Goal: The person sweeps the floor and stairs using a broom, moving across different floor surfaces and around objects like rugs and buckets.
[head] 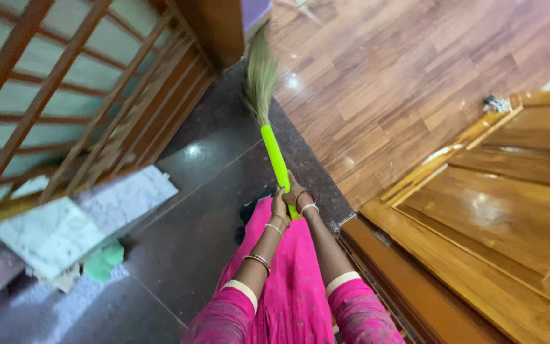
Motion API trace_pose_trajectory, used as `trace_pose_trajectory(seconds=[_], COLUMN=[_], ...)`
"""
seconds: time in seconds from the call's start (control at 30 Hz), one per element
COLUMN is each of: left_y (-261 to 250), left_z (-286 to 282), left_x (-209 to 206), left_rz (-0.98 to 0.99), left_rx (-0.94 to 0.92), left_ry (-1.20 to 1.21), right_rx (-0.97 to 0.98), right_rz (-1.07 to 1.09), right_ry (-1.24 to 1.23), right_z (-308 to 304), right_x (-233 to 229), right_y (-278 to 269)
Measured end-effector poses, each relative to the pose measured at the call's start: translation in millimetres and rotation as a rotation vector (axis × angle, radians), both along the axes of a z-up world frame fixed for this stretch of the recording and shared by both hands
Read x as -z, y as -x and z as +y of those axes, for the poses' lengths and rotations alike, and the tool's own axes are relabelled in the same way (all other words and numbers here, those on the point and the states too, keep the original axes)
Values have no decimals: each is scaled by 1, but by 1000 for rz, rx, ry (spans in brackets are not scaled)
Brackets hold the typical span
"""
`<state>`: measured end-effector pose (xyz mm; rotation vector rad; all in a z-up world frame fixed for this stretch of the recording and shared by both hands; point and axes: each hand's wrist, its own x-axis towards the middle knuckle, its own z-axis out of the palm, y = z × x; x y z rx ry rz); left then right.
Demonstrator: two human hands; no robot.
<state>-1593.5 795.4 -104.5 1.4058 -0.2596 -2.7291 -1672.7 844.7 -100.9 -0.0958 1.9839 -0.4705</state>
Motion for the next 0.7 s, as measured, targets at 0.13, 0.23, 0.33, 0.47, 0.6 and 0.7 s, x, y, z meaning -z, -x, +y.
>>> trace_pose_trajectory(seconds=[0.13, 0.23, 0.33, 0.47, 0.6, 0.7], left_y=[-54, -88, -119, -150, -176, -193], left_z=[-3, -13, -21, -24, -24, -16], left_x=[-18, -27, -34, -44, -58, -69], left_rz=[-3, -65, -43, -66, -75, -143], left_rx=[-105, -104, -172, -281, -359, -409], left_ry=[13, 13, -17, -58, -48, -82], right_rx=[-28, -109, -174, -369, -537, -518], right_rz=[73, 51, -26, 22, -27, -68], right_ry=[255, 205, 127, 316, 157, 21], right_z=[-14, -26, -45, -57, -63, -60], right_x=[-11, -17, -16, -12, -29, -51], right_y=[-54, -81, -107, -138, -167, -181])
